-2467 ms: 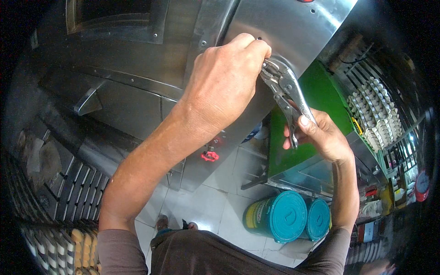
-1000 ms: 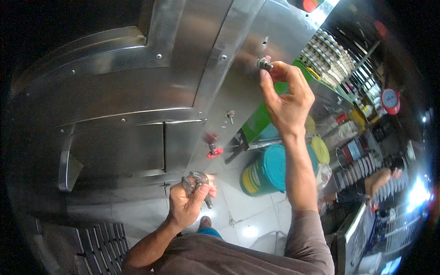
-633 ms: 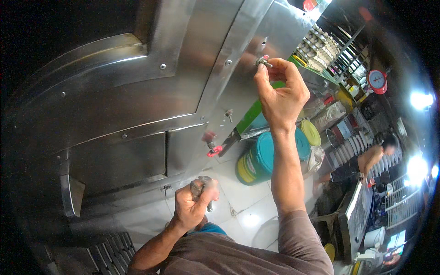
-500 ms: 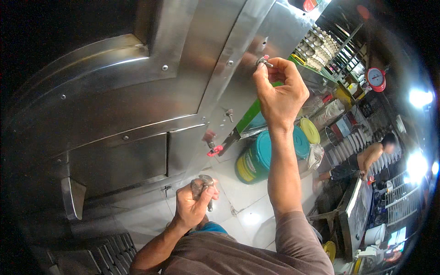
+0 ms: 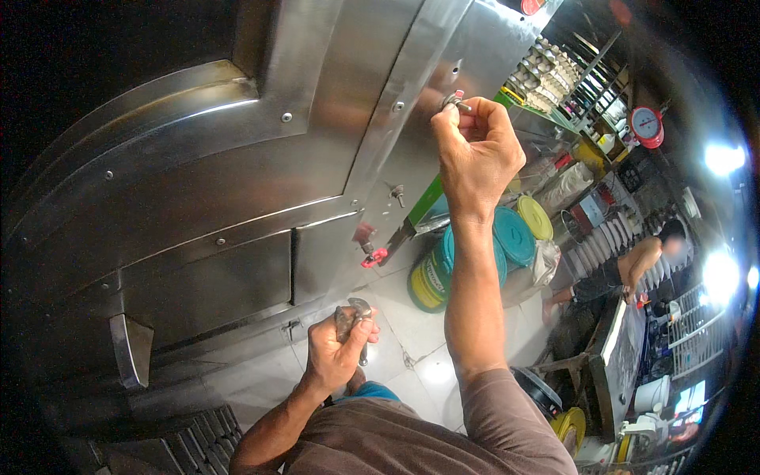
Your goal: The person uses locking pliers to grip and turn a bolt on a metal oven. The person opens and closes the oven door, adjusts the bolt again with the pliers, and then walks to a container to pick up a cloth.
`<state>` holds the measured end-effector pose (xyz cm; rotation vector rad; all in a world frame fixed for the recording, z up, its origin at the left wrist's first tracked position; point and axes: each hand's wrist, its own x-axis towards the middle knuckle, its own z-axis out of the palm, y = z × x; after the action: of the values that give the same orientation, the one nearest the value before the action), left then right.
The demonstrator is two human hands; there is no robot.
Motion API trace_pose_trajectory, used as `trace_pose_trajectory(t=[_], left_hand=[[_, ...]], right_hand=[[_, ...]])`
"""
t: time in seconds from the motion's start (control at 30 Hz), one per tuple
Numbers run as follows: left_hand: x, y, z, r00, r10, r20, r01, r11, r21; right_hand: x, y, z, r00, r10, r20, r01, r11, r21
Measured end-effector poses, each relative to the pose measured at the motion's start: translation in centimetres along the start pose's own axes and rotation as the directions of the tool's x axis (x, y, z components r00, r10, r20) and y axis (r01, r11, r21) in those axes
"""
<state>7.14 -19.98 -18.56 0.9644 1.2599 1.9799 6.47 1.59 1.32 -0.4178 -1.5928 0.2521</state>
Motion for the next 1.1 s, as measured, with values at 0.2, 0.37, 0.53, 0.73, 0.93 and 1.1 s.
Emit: trace_pose_trajectory(t=[0.2, 0.37, 0.53, 0.73, 0.93, 1.1], left_hand=[[-0.1, -0.2, 0.3, 1.000, -0.006, 0.022, 0.005, 0.999, 0.034], [-0.2, -0.3, 0.8, 1.000, -0.008, 0.023, 0.007, 1.000, 0.027], [-0.1, 1.1, 1.4, 0.998, 0.032, 0.054, -0.030, 0.998, -0.049], [1.0, 2.6, 4.5, 0.987, 0.159, 0.007, -0.158, 0.984, -0.084], [3.7, 0.3, 10.1, 0.965, 0.220, 0.145, -0.216, 0.976, -0.039], [7.7, -0.1, 15.8, 0.912, 0.410, -0.024, -0.337, 0.780, 0.527]], right_hand=[[-0.3, -0.3, 0.3, 1.000, 0.014, -0.010, -0.014, 0.999, 0.043], [-0.4, -0.1, 0.0, 0.999, -0.040, -0.007, 0.040, 0.999, 0.009], [-6.0, 2.1, -5.9, 0.941, 0.128, 0.312, -0.211, 0.945, 0.249], [-13.6, 3.4, -14.7, 0.191, 0.018, 0.981, -0.868, 0.470, 0.160], [-15.4, 7.2, -17.6, 0.166, -0.099, 0.981, -0.845, 0.499, 0.193], [-17.7, 15.1, -23.6, 0.090, 0.066, 0.994, -0.890, 0.454, 0.051]])
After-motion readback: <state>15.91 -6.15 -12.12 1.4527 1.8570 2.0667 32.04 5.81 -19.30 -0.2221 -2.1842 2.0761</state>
